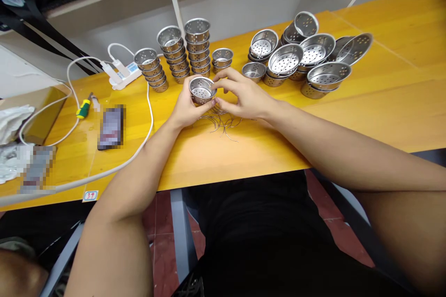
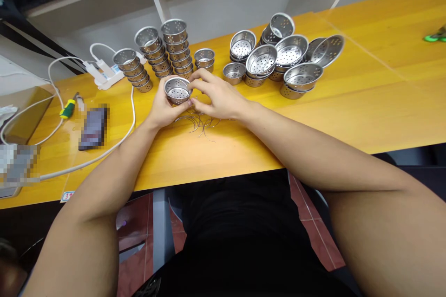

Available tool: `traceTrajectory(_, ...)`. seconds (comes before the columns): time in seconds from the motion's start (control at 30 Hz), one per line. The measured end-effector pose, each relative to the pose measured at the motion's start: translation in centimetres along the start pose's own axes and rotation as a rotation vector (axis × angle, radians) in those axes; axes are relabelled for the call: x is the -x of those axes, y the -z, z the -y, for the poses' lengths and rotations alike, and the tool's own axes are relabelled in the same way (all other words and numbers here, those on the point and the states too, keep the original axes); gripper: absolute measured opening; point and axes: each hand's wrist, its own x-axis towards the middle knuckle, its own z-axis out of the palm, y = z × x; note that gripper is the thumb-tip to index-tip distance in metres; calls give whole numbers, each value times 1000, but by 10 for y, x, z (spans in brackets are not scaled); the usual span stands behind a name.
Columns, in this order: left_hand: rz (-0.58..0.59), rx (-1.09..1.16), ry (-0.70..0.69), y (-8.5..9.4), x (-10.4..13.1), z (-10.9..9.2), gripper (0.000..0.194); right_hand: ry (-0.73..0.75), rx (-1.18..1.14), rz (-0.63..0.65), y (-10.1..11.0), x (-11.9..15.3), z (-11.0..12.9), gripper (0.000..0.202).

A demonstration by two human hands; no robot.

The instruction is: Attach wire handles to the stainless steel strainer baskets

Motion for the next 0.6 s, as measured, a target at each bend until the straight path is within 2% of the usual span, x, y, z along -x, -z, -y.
traceTrajectory(0.17, 7, -3, -21, -4, 0, -4, 103, -14, -28, 27, -5, 2, -4, 40)
traceTrajectory(0.47, 65, 58, -29, -5, 2, -8, 103, -22, -158, 171, -7, 6, -4, 65)
traceTrajectory(0.6, 67, 41, -6, -6, 2, -12, 105, -19, -153, 172, -7, 6, -4, 71)
